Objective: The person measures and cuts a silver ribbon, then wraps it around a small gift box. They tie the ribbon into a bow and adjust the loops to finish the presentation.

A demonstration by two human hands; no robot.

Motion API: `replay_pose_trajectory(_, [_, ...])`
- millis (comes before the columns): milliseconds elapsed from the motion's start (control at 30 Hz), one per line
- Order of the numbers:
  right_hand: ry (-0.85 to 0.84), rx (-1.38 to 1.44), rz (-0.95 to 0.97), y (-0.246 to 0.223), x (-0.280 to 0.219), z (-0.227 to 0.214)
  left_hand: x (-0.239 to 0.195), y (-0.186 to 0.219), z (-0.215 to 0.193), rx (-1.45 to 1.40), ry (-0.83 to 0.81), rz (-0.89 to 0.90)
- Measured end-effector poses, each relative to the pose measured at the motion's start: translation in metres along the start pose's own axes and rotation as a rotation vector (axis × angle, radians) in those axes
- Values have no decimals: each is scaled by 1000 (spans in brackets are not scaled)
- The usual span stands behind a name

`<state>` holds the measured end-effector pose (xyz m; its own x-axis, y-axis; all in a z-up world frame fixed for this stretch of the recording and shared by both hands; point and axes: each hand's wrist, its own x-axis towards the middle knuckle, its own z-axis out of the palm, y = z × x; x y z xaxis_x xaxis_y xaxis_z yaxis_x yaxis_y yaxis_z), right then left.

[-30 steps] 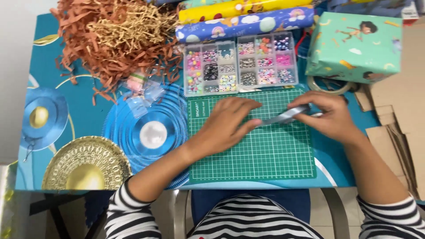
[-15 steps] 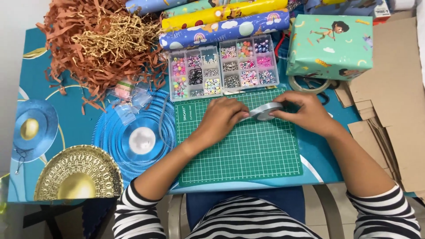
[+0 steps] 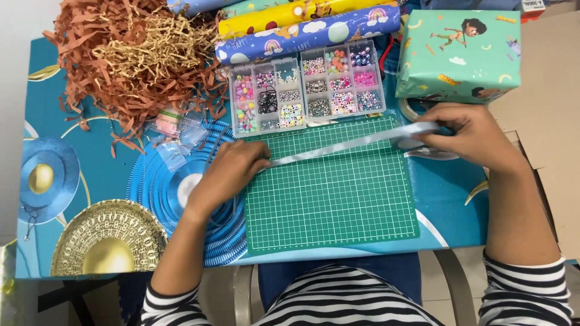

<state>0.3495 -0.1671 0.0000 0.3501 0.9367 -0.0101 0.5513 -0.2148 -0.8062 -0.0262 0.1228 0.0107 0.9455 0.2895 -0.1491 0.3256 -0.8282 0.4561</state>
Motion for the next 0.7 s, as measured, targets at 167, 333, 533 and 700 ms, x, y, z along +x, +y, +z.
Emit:
replay_pose_trajectory(167, [-56,10,46,15,-4,-14,-24,-28,-21,-60,-47,-2])
replay_pose_trajectory(333, [-50,6,97,22,-3,-19,-41,-67,-24,-130,-94,-111])
replay_pose_trajectory(533, [-5,32,127,4,-4,-24,-42,-65,-22,-53,-73,-199])
replay_pose_trajectory(700, [-155,-55,-78,27,-11,-35,-43,-57,-32,-77,-48,-185])
